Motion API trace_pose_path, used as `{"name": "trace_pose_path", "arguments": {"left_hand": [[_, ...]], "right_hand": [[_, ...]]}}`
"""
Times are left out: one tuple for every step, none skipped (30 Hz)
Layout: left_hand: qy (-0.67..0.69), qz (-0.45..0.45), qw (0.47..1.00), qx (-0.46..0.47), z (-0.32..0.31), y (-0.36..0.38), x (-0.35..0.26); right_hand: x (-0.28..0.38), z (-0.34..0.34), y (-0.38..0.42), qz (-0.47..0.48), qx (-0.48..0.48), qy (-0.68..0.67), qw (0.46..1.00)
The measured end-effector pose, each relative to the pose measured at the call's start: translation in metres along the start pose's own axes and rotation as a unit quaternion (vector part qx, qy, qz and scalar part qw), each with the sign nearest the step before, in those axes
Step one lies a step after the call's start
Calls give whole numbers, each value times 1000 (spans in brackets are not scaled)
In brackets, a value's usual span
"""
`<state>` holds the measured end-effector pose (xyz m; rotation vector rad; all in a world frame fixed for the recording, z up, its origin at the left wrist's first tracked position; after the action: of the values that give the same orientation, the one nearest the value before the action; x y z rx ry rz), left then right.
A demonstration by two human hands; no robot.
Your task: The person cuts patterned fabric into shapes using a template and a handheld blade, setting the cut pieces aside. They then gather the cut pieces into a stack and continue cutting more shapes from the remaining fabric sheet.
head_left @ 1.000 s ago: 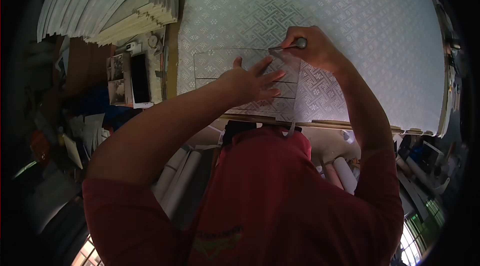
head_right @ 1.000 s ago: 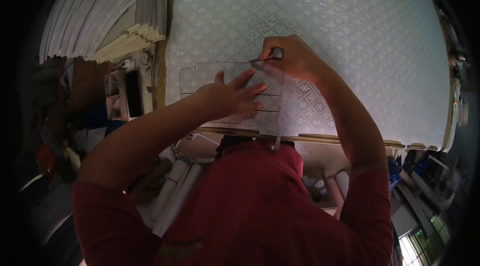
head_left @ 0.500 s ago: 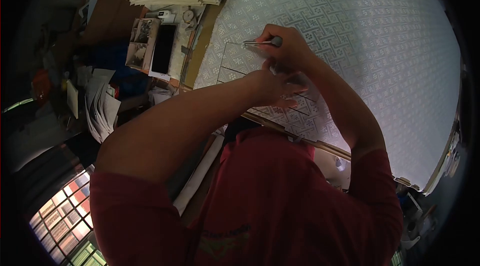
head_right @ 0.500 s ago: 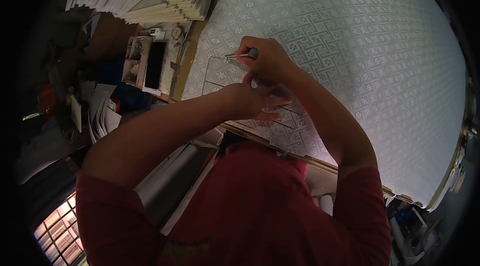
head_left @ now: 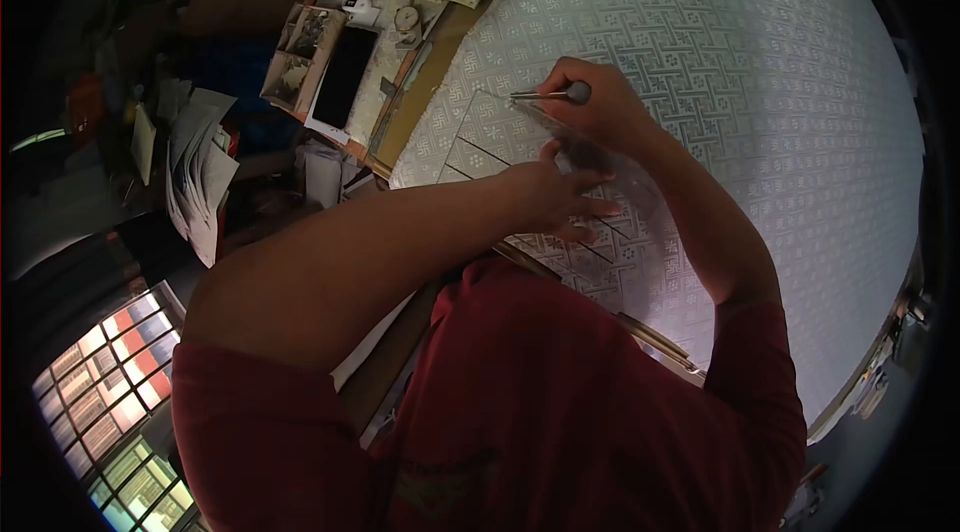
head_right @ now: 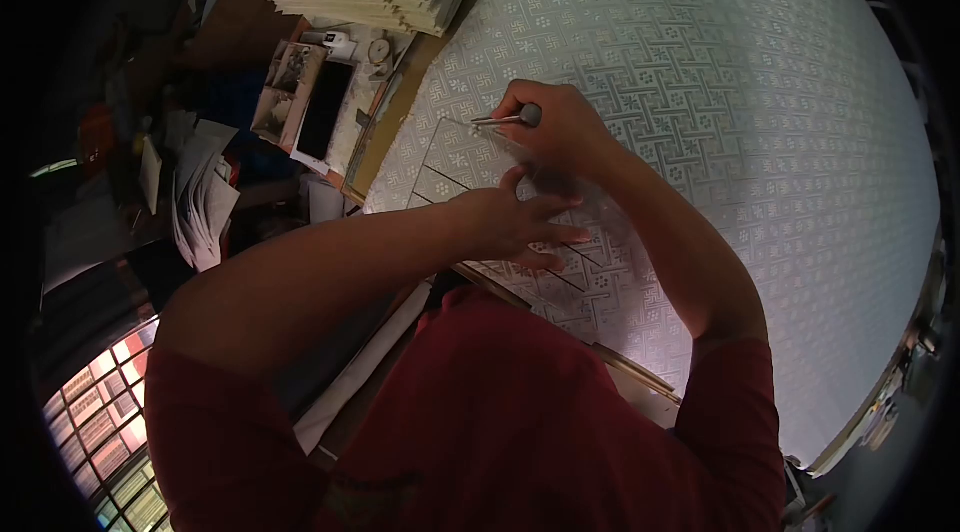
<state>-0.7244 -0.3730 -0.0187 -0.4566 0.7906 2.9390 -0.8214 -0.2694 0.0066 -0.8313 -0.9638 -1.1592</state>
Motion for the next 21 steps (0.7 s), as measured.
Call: {"name": "trace_pose_path", "arguments": {"left_hand": [[84, 24, 996, -14, 0, -1, 4], [88, 28, 996, -11, -4, -2, 5], [84, 29, 996, -2, -3, 0, 4], [80, 28, 996, 7, -3, 1, 3], [85, 31, 996, 11, -3, 2, 3], [50, 21, 999, 1, -1, 3, 2], [15, 10, 1000, -10, -2, 3, 0], [21, 12, 1000, -6, -3, 3, -1], [9, 11, 1000, -5, -5, 2, -1], [-3, 10, 1000, -5, -2, 3, -2], [2, 12, 1000, -1, 2, 3, -1], [-36, -25, 999, 31, 14, 7, -6], [-74, -64, 993, 64, 17, 10, -9], [-69, -63, 993, 67, 15, 10, -9], [-55, -58, 995, 66, 15, 10, -8], [-43, -53, 996, 64, 15, 9, -6], [-39, -53, 996, 68, 14, 9, -5], [-65, -70, 992, 82, 18, 10, -6], [-92, -87, 987, 95, 19, 11, -8], [-91, -89, 987, 98, 19, 11, -8], [-85, -88, 988, 97, 18, 10, -8]], "right_hand": [[-2, 6, -7, 1, 5, -5, 1000], [0, 8, -17, 29, 48, -16, 998], [3, 9, -26, 57, 89, -28, 994], [3, 14, -37, 57, 92, -34, 993], [5, 12, -47, 67, 151, -25, 986], [7, 9, -55, 78, 209, -15, 975], [7, 12, -66, 78, 212, -21, 974], [6, 8, -73, 71, 264, -25, 961], [6, 3, -79, 66, 316, -28, 946], [8, 3, -87, 66, 319, -34, 945], [8, -1, -92, 70, 345, -6, 936], [9, -4, -96, 73, 372, 21, 925], [11, -5, -101, 74, 374, 16, 924], [10, -7, -103, 58, 387, 24, 920], [7, -9, -105, 43, 399, 33, 915], [4, -9, -106, 44, 401, 27, 915], [1, -10, -107, 39, 404, 13, 914], [-2, -11, -107, 34, 407, -2, 913], [-7, -14, -108, 34, 407, -7, 913], [-13, -18, -108, 27, 414, -30, 909], [-15, -19, -108, 20, 420, -52, 906]]}}
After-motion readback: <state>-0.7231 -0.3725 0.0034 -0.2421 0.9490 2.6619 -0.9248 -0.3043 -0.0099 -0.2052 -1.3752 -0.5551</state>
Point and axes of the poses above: each hand's wrist, its own y-axis away from the middle knuckle, its own z-axis out of the back of the hand, x = y × z, the point moved 7 cm from there along -y, towards the middle knuckle, and after that the axes turned 5 degrees about z, right-handed, at the moved point
